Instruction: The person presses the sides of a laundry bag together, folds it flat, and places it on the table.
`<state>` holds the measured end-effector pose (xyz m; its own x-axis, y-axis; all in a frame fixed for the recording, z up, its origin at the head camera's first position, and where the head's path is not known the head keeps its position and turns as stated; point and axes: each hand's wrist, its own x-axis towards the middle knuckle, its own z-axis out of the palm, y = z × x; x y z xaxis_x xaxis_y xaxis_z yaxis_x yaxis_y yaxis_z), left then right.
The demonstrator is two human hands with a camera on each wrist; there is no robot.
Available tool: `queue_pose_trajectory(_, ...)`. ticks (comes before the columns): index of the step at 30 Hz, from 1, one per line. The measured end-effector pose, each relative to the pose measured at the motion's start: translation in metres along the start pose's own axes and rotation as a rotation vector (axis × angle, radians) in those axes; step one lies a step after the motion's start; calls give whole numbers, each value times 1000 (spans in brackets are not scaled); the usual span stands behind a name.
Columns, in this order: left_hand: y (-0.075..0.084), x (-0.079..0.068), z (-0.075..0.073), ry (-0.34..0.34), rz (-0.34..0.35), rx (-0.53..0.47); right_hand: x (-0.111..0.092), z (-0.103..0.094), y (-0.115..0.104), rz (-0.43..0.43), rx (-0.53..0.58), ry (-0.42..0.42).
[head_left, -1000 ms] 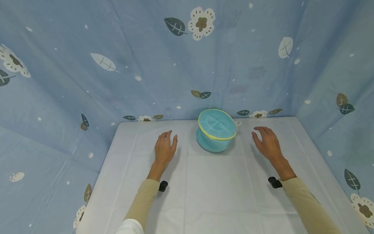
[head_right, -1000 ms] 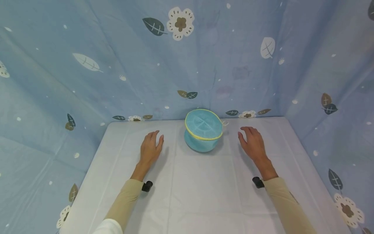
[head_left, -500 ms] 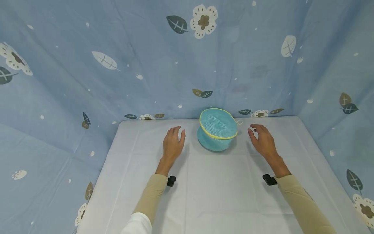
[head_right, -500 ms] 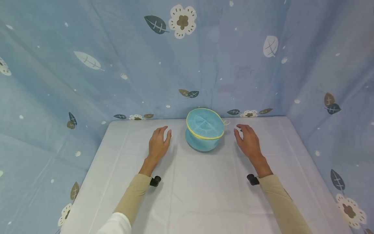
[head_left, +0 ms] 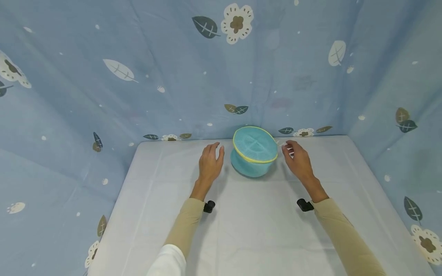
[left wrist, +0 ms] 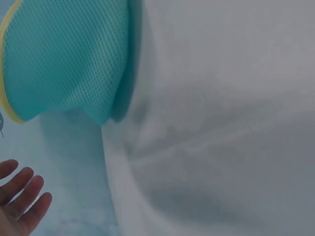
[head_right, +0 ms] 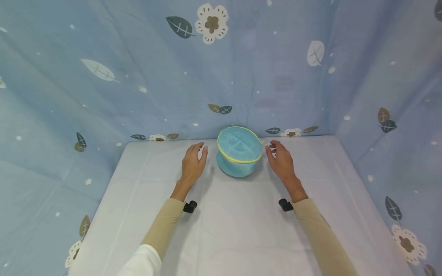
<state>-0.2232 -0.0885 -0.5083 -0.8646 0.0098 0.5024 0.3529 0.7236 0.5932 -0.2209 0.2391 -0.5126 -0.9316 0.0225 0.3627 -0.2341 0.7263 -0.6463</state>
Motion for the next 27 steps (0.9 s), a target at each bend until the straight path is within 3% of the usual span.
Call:
queue_pose_trajectory(8, 12, 9, 11, -80, -105, -106, 6, 9, -10, 78, 56, -13)
queue_pose_trajectory(15, 20, 13, 18, -98, -155, -286, 7, 14, -19, 134, 142, -86)
queue_pose_trajectory(20, 23, 14, 20, -108, -193, -426, 7, 14, -21, 119, 157, -88)
queue_pose_trajectory(27, 27, 13, 21, -123, -279, -518, 8, 12, -22, 126, 177, -95)
